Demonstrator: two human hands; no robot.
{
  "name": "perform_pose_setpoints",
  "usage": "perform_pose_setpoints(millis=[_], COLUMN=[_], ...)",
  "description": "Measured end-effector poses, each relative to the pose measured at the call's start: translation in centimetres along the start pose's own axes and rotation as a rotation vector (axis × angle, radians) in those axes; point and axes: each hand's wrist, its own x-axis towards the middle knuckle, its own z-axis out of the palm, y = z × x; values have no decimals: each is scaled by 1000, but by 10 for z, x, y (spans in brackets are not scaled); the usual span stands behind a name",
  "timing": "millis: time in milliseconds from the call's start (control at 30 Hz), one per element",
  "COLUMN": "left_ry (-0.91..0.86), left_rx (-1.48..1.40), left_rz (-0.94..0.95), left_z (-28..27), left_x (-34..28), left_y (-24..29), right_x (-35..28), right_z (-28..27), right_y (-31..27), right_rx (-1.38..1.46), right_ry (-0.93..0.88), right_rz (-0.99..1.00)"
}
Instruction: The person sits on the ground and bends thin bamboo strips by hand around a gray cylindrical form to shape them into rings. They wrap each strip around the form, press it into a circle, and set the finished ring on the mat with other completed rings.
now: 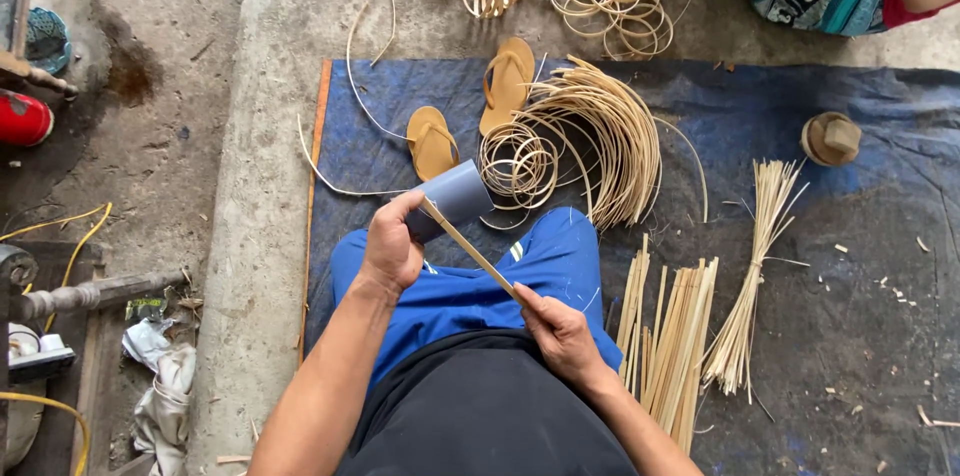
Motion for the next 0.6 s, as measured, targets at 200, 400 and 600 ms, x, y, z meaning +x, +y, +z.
perform_pose_setpoints(millis=[200, 400, 600], left_ry=[-165, -401, -638], left_rx=[22, -174, 530], left_rz=[127, 130, -158], left_z=[15, -11, 45], left_x=[-9, -7, -88], left_y=[-1, -24, -49], right_x=[4, 24, 158], right_z=[0, -41, -127], right_y=[-12, 40, -105], right_rx=[5, 118, -1095], right_ry=[-1, -359, -847], right_rz=[6, 402, -1])
